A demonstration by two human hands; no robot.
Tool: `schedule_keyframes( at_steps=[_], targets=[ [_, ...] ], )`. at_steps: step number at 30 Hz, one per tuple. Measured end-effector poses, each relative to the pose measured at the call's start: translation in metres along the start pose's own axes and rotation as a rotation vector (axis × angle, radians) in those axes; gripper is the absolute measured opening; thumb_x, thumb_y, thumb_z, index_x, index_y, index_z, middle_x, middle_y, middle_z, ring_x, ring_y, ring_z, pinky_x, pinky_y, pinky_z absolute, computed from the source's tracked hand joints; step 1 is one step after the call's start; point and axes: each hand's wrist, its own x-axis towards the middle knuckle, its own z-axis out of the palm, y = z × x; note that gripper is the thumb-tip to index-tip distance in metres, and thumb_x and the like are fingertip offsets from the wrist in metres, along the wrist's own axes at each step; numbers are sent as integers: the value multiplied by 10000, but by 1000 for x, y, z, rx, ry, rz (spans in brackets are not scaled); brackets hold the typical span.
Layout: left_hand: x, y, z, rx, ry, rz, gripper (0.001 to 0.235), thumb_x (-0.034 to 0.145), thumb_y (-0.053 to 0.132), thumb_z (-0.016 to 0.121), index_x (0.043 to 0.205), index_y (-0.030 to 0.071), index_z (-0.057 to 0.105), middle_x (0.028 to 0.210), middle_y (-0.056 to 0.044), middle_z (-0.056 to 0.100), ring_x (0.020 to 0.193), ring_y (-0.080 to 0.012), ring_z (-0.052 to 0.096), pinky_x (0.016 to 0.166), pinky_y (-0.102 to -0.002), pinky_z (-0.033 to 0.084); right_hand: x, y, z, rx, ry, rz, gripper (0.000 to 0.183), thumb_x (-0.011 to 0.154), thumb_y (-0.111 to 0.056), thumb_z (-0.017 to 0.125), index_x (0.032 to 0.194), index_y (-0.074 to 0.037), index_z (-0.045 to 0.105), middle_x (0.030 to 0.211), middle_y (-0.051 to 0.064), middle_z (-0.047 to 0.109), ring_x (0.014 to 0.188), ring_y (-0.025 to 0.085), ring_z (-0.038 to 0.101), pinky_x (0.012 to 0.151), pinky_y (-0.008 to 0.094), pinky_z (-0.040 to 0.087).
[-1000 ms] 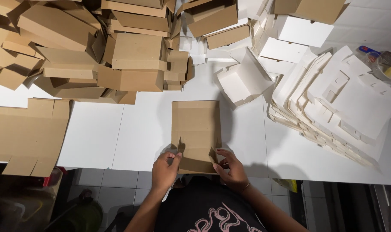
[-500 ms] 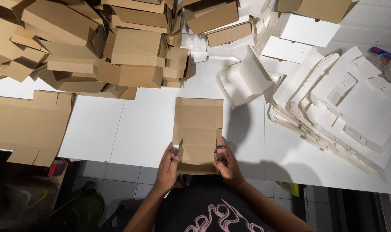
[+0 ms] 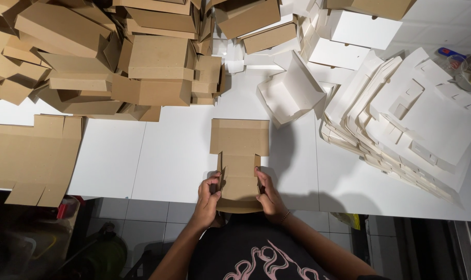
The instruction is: The person folds flat cardboard pieces into small rectangular boxes on a white countertop. They fold the side flaps, tuck the tabs, and stack the completed boxes. The process is repeated multiple times with new flat pieces.
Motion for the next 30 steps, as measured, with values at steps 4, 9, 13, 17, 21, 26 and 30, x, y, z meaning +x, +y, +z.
schedule_keyframes(
  at_steps=[4, 9, 13, 17, 21, 26, 30],
  targets=[
    [7, -29, 9, 99, -23, 51, 525, 1015, 199, 336, 1526, 84, 367, 1580, -140, 326, 1472, -379, 197, 1224, -546, 24, -6, 4, 3, -63, 75, -18, 722, 825, -15, 380, 1546, 7, 356, 1664, 238, 286, 1535, 394, 208, 1244, 522, 167],
    [16, 11, 30, -343, 195, -245, 666, 1003, 356, 351, 1565, -1, 342, 1472, -287, 326, 1434, -435, 274, 1200, -572, 197, 5, 14, -2, 188, 380, 353, 736, 767, -195, 420, 1471, -34, 559, 1471, 274, 515, 1353, 370, 482, 1151, 496, 367],
    [13, 67, 29, -163, 203, -432, 676, 1070, 496, 141, 1532, 100, 435, 1531, -209, 364, 1480, -391, 300, 1222, -492, 248, 9, 1, 0, 374, 507, 459, 641, 822, -148, 426, 1457, -58, 438, 1296, 217, 627, 1077, 325, 652, 930, 460, 545],
    [19, 110, 31, -34, 295, -648, 904, 1028, 692, -6, 1537, 69, 407, 1520, -220, 383, 1493, -410, 307, 1197, -522, 271, 19, -21, 13, 275, 620, 560, 516, 935, -433, 387, 1104, -68, 710, 1123, 169, 718, 975, 284, 645, 809, 391, 530],
    [26, 154, 32, 25, 338, -772, 1038, 963, 788, -50, 1491, 26, 417, 1507, -235, 439, 1470, -425, 370, 1145, -534, 342, 15, -26, 18, 256, 566, 480, 1026, 915, -831, 93, 1178, -87, 747, 1238, 164, 707, 1102, 305, 644, 870, 424, 546],
    [15, 184, 28, 80, 299, -789, 1107, 965, 765, -98, 1478, -69, 419, 1502, -313, 445, 1463, -483, 369, 1140, -573, 345, 5, -5, 6, 19, 308, 74, 637, 1026, -487, 306, 1469, -73, 502, 1463, 176, 531, 1362, 336, 447, 1090, 497, 401],
    [14, 214, 21, 186, 165, -745, 1147, 957, 722, -156, 1473, -116, 433, 1487, -359, 472, 1456, -509, 381, 1131, -587, 358, 4, -32, 0, -258, 72, 33, 564, 1035, -314, 376, 1559, -107, 408, 1554, 184, 417, 1467, 411, 344, 1207, 522, 264]
  ],
)
